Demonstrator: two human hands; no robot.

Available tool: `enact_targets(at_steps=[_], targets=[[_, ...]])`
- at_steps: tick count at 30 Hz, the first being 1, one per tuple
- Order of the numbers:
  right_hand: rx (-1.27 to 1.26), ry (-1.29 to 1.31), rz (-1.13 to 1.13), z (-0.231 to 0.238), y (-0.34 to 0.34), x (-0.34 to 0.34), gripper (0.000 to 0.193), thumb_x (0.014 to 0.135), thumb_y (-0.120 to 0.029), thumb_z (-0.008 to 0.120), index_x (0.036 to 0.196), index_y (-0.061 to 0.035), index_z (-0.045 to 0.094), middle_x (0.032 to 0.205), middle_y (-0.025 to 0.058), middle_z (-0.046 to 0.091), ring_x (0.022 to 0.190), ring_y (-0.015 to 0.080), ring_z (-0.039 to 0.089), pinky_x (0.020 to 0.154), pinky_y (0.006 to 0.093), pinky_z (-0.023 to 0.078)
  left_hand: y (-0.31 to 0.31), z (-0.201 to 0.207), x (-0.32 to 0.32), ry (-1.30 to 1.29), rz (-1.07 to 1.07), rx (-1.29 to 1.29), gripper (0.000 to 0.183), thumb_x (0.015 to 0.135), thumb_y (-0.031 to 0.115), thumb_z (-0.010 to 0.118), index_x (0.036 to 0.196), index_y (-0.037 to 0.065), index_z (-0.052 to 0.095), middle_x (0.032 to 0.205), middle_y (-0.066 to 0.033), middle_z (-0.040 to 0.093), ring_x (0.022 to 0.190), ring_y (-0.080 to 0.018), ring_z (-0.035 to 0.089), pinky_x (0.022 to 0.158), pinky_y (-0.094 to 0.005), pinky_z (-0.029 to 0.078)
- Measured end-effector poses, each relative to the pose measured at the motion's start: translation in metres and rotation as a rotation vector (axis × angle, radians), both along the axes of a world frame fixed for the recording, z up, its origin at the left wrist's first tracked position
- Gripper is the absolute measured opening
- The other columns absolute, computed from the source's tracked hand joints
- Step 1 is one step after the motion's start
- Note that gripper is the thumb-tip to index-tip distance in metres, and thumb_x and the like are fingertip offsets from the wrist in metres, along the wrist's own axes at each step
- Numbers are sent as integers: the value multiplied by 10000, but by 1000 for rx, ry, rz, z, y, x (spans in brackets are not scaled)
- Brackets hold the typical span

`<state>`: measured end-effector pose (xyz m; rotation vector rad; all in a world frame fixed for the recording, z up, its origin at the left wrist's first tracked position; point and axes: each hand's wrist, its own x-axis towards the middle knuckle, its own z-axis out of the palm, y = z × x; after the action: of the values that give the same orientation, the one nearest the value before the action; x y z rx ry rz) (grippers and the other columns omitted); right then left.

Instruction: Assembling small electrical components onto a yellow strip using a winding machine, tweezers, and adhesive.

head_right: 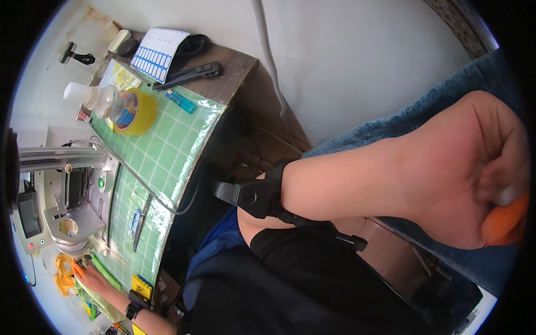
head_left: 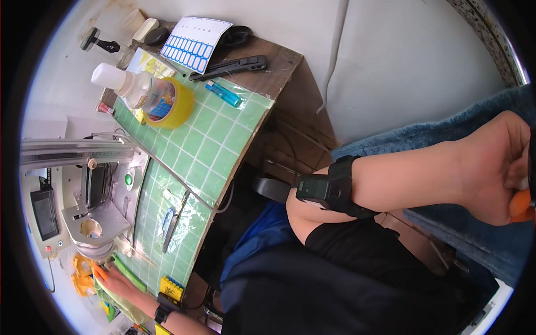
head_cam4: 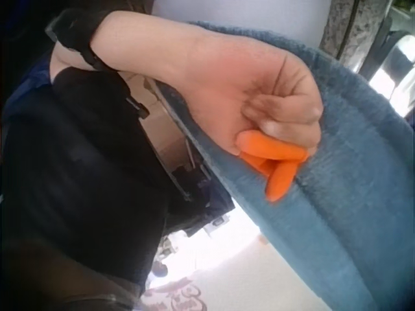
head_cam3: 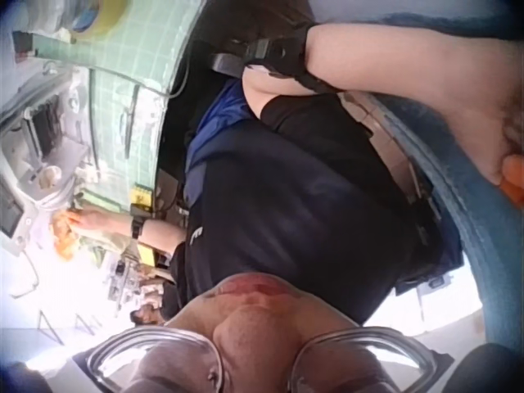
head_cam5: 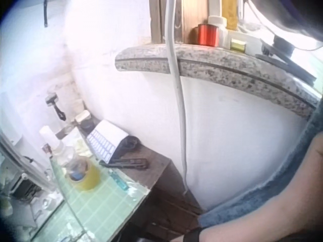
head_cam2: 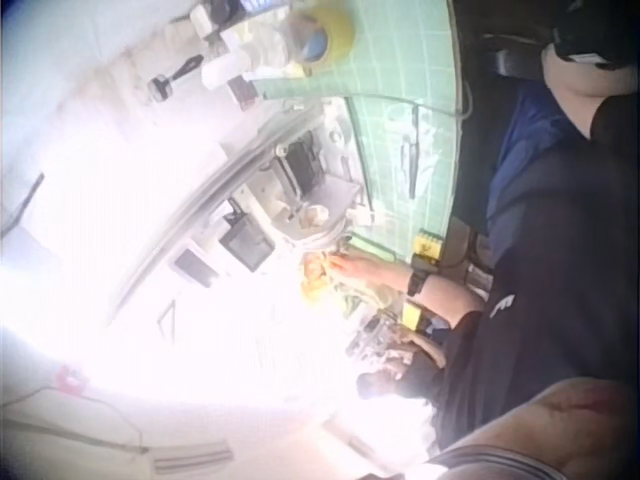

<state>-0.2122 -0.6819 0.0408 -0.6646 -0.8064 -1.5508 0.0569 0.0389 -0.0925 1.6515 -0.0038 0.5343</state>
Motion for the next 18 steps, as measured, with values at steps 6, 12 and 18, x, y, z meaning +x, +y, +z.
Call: enact_targets(at_steps=[6, 12, 18], targets=[[24, 7, 252, -25, -38, -16, 286, 1055, -228, 549, 840, -115, 701, 595, -24, 507, 464, 76, 418, 495, 207, 373, 2, 7, -7, -12, -1, -28, 369, 1074, 112, 462, 1430, 16, 487, 1450, -115, 503, 1321, -248, 485, 1142, -411, 376], [171, -39, 64, -37, -58, -48, 285, 1023, -237, 569, 792, -108, 674, 598, -23, 511, 476, 87, 436, 506, 208, 381, -16, 7, -7, 43, 49, -18, 411, 1086, 161, 466, 1473, 25, 452, 1528, -126, 444, 1396, -257, 428, 1195, -475, 320], [382, -89, -37, -62, -71, -51, 292, 991, -245, 590, 745, -100, 648, 601, -23, 514, 487, 98, 454, 518, 210, 389, 181, -15, -35, 160, -27, -497, 499, 1068, 199, 508, 1524, 36, 388, 1589, -122, 376, 1461, -262, 353, 1236, -560, 237]])
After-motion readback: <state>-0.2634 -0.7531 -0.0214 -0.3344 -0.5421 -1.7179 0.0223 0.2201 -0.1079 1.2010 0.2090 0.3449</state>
